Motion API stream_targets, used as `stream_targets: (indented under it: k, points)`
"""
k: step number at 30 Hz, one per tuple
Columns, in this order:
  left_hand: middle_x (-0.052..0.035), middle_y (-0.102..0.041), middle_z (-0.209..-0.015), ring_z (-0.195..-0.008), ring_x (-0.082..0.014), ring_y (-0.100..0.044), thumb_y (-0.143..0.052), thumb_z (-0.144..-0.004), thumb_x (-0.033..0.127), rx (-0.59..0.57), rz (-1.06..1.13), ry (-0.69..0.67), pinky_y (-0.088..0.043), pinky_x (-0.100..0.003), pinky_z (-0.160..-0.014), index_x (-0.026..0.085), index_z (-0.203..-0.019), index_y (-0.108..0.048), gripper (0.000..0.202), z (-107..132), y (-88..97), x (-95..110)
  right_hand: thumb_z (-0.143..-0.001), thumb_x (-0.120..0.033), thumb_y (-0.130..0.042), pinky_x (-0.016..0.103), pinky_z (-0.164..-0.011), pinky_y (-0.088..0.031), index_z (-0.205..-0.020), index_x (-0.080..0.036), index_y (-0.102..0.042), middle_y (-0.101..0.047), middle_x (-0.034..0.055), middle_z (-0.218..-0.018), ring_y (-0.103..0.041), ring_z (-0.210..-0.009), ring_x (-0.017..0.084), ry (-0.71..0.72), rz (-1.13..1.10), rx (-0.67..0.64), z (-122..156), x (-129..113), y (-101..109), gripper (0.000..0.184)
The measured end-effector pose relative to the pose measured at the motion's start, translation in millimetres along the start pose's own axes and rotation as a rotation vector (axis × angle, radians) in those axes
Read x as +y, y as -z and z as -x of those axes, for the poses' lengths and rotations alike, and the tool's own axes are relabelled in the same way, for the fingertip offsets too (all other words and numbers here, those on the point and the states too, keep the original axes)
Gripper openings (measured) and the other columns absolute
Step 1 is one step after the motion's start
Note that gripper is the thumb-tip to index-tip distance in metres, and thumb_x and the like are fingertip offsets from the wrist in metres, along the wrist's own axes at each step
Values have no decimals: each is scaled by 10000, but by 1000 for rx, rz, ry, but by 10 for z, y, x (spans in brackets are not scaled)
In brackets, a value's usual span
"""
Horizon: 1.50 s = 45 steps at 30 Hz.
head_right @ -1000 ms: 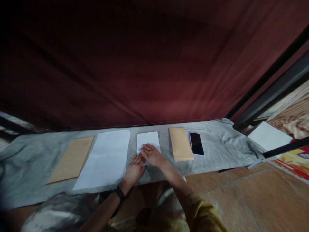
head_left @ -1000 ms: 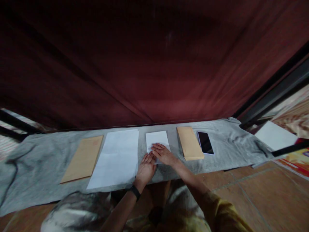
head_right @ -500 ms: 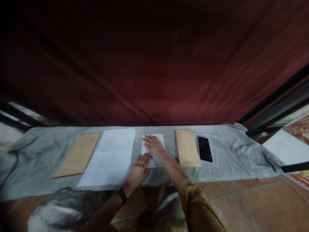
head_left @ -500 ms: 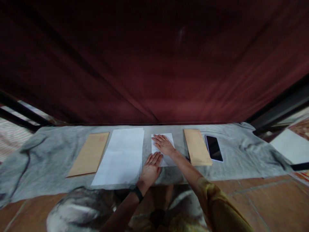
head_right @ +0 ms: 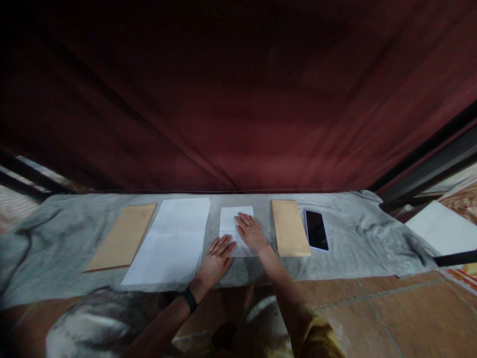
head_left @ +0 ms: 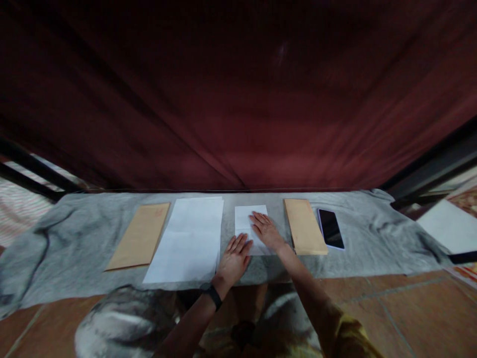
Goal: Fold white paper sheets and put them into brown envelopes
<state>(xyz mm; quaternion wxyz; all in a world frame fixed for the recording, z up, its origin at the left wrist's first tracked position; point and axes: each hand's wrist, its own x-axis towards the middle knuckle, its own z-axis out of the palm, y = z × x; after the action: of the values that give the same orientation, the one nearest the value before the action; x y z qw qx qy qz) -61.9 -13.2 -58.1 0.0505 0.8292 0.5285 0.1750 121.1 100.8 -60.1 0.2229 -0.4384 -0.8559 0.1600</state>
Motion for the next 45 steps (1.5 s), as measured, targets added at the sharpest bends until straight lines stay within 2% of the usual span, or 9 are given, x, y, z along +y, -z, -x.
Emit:
stream_targets:
  k: [4, 8, 13, 16, 22, 30, 36, 40, 45]
  points:
    - [-114, -543, -1495, -1424, -264, -462, -533, -928, 205, 2, 7, -5, -360, -512, -1201, 204, -1377, -581, 452, -2, 3, -13, -1016, -222, -431, 494, -1221, -322, -1451, -232, -532, -485, 80, -1543, -421, -1447, 221, -59, -36, 44, 436, 1, 69, 447]
    - [-126, -551, -1485, -1421, -268, -464, -535, -937, 211, -1, 16, -7, -362, -506, -1203, 176, -1366, -586, 433, -1, 3, -23, -1031, -255, -405, 509, -1215, -334, -1458, -234, -525, -501, 87, -1530, -433, -1438, 220, -90, -79, 60, 801, -93, 106, 444]
    - [-120, -547, -1489, -1419, -257, -469, -522, -944, 200, 11, 69, -5, -382, -496, -1197, 191, -1348, -601, 412, 3, -4, -54, -997, -353, -535, 525, -1228, -309, -1436, -262, -552, -527, 79, -1508, -462, -1417, 238, -58, -131, 29, 1066, -213, 214, 449]
    - [-112, -569, -1469, -1405, -250, -488, -519, -925, 156, 2, 115, 1, -402, -505, -1186, 196, -1330, -614, 418, -13, 8, -97, -950, -316, -609, 521, -1220, -325, -1423, -267, -564, -554, 77, -1484, -491, -1394, 234, -25, -168, 18, 1099, -209, 256, 478]
    - [-88, -648, -1378, -1341, -197, -552, -484, -896, 76, -3, 208, 43, -448, -431, -1162, 181, -1217, -685, 392, -20, 112, -168, -943, -142, -527, 505, -1154, -424, -1216, -286, -712, -682, 56, -1322, -589, -1284, 209, -93, -240, 144, 1058, -104, 156, 359]
    - [-86, -711, -1277, -1243, -204, -630, -474, -959, 173, 4, 218, 104, -504, -400, -1098, 183, -1148, -725, 314, -35, 174, -151, -937, -170, -553, 483, -1136, -447, -1160, -276, -744, -691, 56, -1304, -602, -1264, 218, -134, -291, 165, 1051, -65, 128, 312]
    - [-67, -711, -1284, -1242, -199, -636, -479, -968, 208, -60, 308, 108, -500, -391, -1097, 202, -1114, -747, 305, -68, 257, -226, -934, -164, -553, 465, -1117, -468, -1160, -261, -749, -706, 64, -1275, -608, -1249, 222, -170, -340, 174, 1043, -39, 124, 314]
    - [-67, -716, -1274, -1221, -205, -652, -479, -969, 236, -66, 383, 131, -505, -407, -1094, 202, -1118, -751, 312, -38, 284, -280, -891, -102, -563, 482, -1141, -440, -1196, -262, -735, -672, 60, -1338, -554, -1322, 229, -165, -326, 184, 1041, -22, 125, 386]
    - [-77, -713, -1279, -1225, -221, -649, -507, -950, 235, -83, 443, 161, -493, -426, -1107, 209, -1138, -751, 309, -20, 271, -324, -815, -10, -548, 480, -1144, -437, -1221, -271, -725, -663, 47, -1354, -556, -1319, 224, -151, -300, 199, 1022, -9, 118, 514]
